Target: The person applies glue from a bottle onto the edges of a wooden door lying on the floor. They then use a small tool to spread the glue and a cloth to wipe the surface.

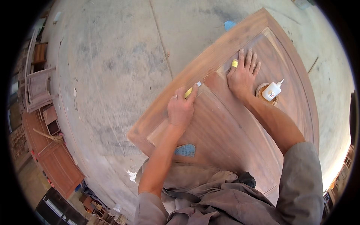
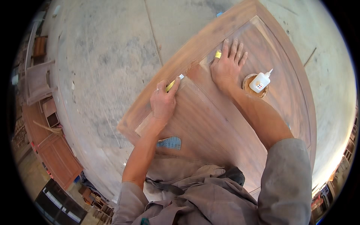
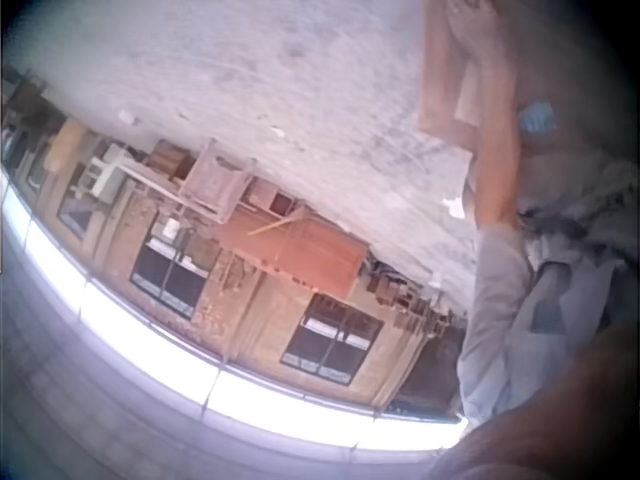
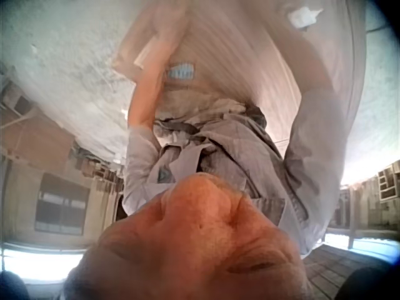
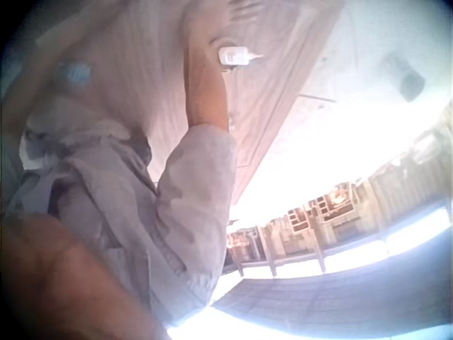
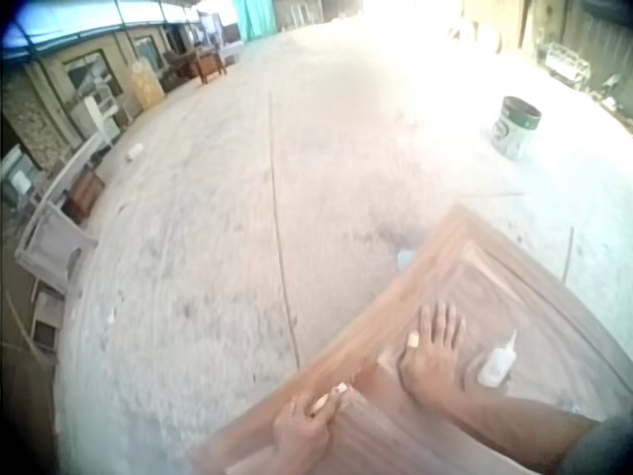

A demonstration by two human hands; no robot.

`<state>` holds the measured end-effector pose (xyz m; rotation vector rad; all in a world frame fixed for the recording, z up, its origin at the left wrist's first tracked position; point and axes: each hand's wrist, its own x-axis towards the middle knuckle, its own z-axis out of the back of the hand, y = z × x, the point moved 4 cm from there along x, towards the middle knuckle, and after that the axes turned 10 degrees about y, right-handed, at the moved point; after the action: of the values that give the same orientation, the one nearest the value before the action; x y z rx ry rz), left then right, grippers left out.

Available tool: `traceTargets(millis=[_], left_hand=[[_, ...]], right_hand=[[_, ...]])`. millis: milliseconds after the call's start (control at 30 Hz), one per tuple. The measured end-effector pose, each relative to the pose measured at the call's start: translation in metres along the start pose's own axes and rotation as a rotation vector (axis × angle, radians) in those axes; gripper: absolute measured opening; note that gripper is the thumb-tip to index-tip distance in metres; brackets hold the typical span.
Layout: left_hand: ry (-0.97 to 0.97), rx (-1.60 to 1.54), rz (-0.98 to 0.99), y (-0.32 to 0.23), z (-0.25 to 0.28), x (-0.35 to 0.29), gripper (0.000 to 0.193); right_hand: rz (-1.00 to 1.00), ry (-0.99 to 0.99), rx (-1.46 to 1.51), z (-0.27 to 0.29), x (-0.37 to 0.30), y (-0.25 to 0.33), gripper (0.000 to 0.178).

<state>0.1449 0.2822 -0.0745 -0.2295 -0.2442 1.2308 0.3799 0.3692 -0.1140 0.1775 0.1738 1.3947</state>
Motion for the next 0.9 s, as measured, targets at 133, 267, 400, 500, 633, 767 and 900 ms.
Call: traceTargets(millis=[133, 267, 400, 500, 633, 767, 900], left_hand=[[0.028, -0.001, -0.011, -0.009, 0.000, 0.014, 0.057], [-0.010, -0.001, -0.001, -0.003, 0.002, 0.007, 0.056], [0.017, 0.023, 0.013, -0.011, 0.001, 0.015, 0.056], [-0.014, 0.032, -0.010, -0.008, -0.002, 0.009, 0.056], [-0.021, 0.059, 0.008, -0.008, 0.001, 0.009, 0.056], [0.028, 0.039, -0.012, -0.010, 0.001, 0.015, 0.055], [-0.009, 0.048, -0.012, -0.009, 0.004, 0.013, 0.055]], right_hand=[[-0.006, 0.016, -0.011, -0.001, -0.005, 0.000, 0.064], [-0.002, 0.021, -0.028, 0.000, -0.006, -0.001, 0.066], [-0.002, 0.032, -0.010, 0.003, -0.004, 0.002, 0.066], [-0.006, 0.033, -0.018, 0.002, -0.007, -0.001, 0.066], [-0.006, 0.038, -0.011, 0.004, 0.001, 0.003, 0.066], [-0.006, 0.036, -0.004, 0.002, -0.006, 0.001, 0.065], [-0.022, 0.052, -0.032, 0.000, -0.004, -0.001, 0.063]])
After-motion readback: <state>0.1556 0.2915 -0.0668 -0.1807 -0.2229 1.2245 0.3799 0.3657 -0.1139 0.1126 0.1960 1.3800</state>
